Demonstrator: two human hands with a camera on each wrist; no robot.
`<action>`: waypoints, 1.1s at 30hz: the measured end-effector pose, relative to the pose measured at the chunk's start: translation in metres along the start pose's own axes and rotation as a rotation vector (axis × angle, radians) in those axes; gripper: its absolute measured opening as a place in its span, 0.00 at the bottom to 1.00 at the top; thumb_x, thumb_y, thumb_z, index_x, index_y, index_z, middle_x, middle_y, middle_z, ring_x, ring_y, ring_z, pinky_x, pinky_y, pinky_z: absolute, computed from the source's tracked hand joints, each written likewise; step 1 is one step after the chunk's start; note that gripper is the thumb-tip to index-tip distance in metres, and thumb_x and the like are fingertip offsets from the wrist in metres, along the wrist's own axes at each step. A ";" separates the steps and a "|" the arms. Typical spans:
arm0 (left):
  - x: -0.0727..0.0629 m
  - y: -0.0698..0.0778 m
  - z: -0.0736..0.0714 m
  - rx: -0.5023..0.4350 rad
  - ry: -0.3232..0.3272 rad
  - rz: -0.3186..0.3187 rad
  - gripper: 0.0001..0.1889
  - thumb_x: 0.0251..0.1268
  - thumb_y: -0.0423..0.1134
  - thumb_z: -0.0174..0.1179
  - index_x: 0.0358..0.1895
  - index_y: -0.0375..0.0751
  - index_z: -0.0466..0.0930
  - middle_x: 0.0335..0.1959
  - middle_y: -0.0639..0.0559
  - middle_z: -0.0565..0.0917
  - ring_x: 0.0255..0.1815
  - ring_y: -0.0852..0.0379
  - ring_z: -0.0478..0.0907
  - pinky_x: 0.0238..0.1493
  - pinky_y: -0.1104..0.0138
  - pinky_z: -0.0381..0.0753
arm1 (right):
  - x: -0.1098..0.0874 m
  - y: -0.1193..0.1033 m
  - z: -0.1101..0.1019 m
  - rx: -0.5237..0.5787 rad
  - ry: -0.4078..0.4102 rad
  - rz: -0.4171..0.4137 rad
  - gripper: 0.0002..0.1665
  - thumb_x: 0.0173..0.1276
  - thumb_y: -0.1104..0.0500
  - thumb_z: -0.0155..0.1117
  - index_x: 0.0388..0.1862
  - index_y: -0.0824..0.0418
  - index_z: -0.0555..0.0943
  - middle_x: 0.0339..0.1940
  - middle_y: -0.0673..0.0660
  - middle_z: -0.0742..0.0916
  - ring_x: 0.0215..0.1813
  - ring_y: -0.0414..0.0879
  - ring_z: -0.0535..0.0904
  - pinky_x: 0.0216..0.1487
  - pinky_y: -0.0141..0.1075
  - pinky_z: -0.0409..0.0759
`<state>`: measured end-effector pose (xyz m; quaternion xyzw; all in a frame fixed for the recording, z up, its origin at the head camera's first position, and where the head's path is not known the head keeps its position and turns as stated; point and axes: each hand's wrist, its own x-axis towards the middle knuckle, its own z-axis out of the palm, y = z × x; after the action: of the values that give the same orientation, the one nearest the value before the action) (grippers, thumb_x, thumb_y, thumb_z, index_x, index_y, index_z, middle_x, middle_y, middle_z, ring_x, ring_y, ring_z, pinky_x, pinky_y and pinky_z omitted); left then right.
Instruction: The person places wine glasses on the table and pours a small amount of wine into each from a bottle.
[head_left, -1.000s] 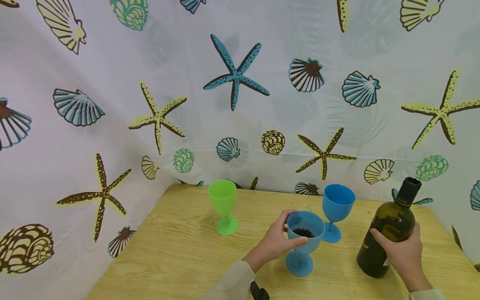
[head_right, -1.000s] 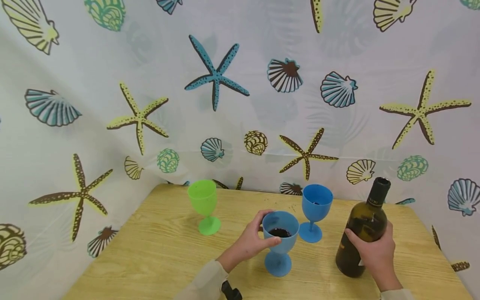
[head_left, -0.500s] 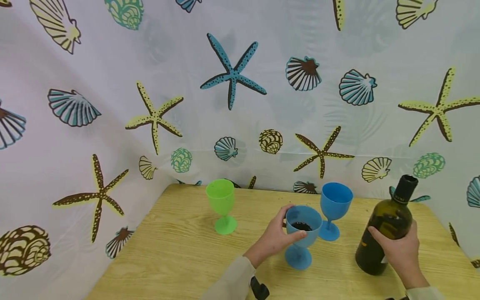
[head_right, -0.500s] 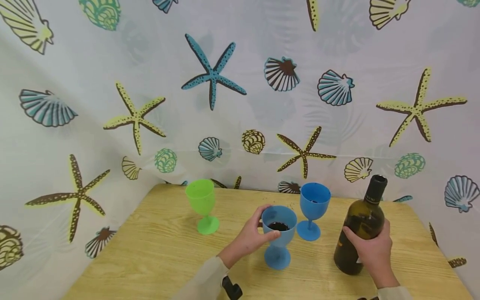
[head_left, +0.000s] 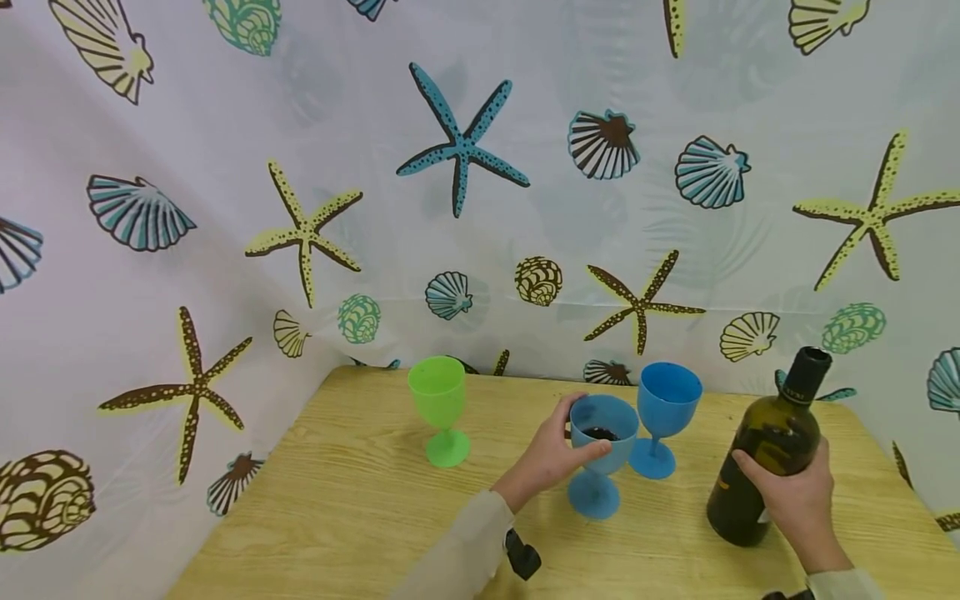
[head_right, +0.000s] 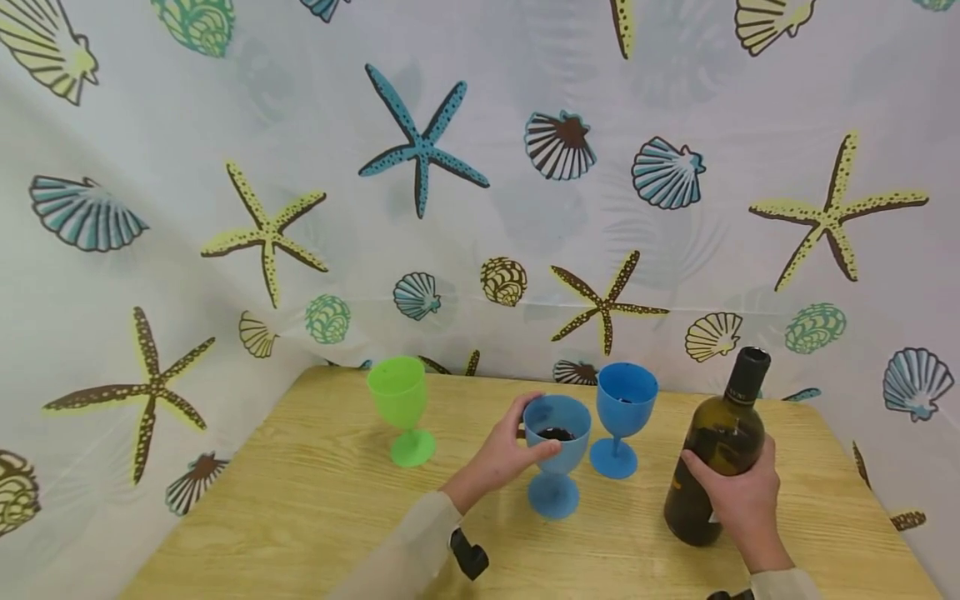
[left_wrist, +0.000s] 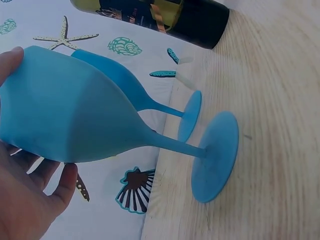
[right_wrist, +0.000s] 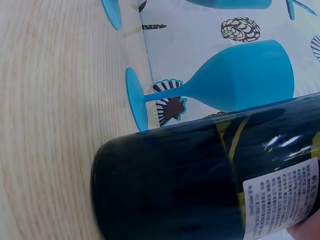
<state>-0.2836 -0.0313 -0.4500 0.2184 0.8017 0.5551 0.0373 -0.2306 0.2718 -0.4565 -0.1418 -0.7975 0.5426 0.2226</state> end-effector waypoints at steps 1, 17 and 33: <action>0.001 0.000 0.000 -0.001 0.001 -0.004 0.40 0.61 0.54 0.62 0.73 0.52 0.53 0.68 0.49 0.63 0.67 0.49 0.63 0.61 0.53 0.67 | 0.000 0.000 0.000 0.000 0.000 0.002 0.55 0.54 0.55 0.75 0.73 0.59 0.50 0.65 0.63 0.69 0.61 0.58 0.67 0.56 0.52 0.67; 0.030 -0.005 -0.008 -0.007 0.053 -0.039 0.41 0.62 0.54 0.61 0.74 0.52 0.50 0.69 0.45 0.63 0.66 0.45 0.63 0.59 0.49 0.68 | 0.002 -0.002 0.001 -0.045 -0.013 -0.002 0.56 0.54 0.54 0.75 0.73 0.60 0.50 0.63 0.63 0.70 0.57 0.55 0.69 0.53 0.46 0.69; 0.052 -0.013 -0.011 -0.022 0.104 -0.075 0.41 0.61 0.57 0.61 0.74 0.55 0.50 0.69 0.43 0.61 0.67 0.43 0.63 0.59 0.50 0.68 | 0.004 -0.002 -0.002 -0.029 -0.013 -0.009 0.56 0.55 0.55 0.74 0.74 0.60 0.49 0.64 0.64 0.70 0.59 0.58 0.68 0.55 0.52 0.67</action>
<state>-0.3379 -0.0244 -0.4479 0.1587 0.8039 0.5729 0.0190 -0.2328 0.2743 -0.4529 -0.1380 -0.8073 0.5309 0.2176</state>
